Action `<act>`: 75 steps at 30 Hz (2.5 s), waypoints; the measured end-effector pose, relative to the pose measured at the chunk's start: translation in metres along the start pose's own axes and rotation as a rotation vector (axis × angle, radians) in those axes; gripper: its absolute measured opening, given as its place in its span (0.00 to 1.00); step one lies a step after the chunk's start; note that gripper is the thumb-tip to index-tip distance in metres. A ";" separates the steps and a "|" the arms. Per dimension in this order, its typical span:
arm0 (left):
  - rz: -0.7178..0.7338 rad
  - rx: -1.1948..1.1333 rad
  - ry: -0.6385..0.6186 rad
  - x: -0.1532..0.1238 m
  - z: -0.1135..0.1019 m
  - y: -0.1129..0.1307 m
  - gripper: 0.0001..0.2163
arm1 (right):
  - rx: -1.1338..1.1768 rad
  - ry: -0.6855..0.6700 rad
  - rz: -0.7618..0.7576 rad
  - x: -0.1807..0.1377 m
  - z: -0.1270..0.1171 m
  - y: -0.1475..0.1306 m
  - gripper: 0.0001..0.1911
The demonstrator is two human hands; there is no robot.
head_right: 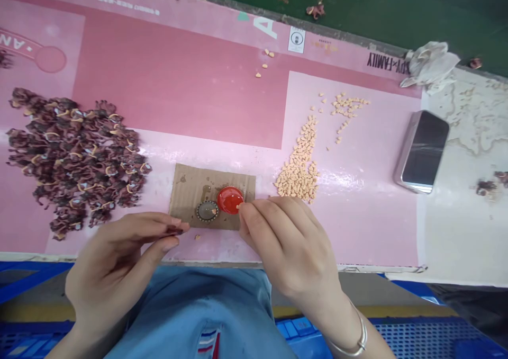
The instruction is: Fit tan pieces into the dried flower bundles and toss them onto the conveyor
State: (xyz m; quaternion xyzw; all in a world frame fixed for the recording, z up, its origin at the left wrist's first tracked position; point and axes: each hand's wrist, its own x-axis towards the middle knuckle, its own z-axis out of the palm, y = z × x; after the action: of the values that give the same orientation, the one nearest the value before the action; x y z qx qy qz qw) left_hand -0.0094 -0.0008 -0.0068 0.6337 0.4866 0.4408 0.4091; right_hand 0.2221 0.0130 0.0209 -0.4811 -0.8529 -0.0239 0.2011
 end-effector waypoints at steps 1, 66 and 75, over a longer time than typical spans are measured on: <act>-0.025 -0.035 0.019 -0.001 0.001 -0.001 0.11 | -0.005 -0.007 -0.008 0.000 -0.001 0.001 0.06; -0.209 0.856 0.077 0.354 -0.034 -0.030 0.15 | 0.217 0.162 -0.050 -0.016 0.034 -0.064 0.06; 0.129 0.701 -0.171 0.236 -0.029 0.011 0.08 | 0.501 0.180 0.212 -0.027 0.016 -0.014 0.08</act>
State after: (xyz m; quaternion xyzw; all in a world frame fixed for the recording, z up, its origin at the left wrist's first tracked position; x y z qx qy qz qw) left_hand -0.0017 0.2302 0.0497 0.7993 0.5313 0.2173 0.1777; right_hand 0.2174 -0.0130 -0.0013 -0.4987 -0.7560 0.1659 0.3901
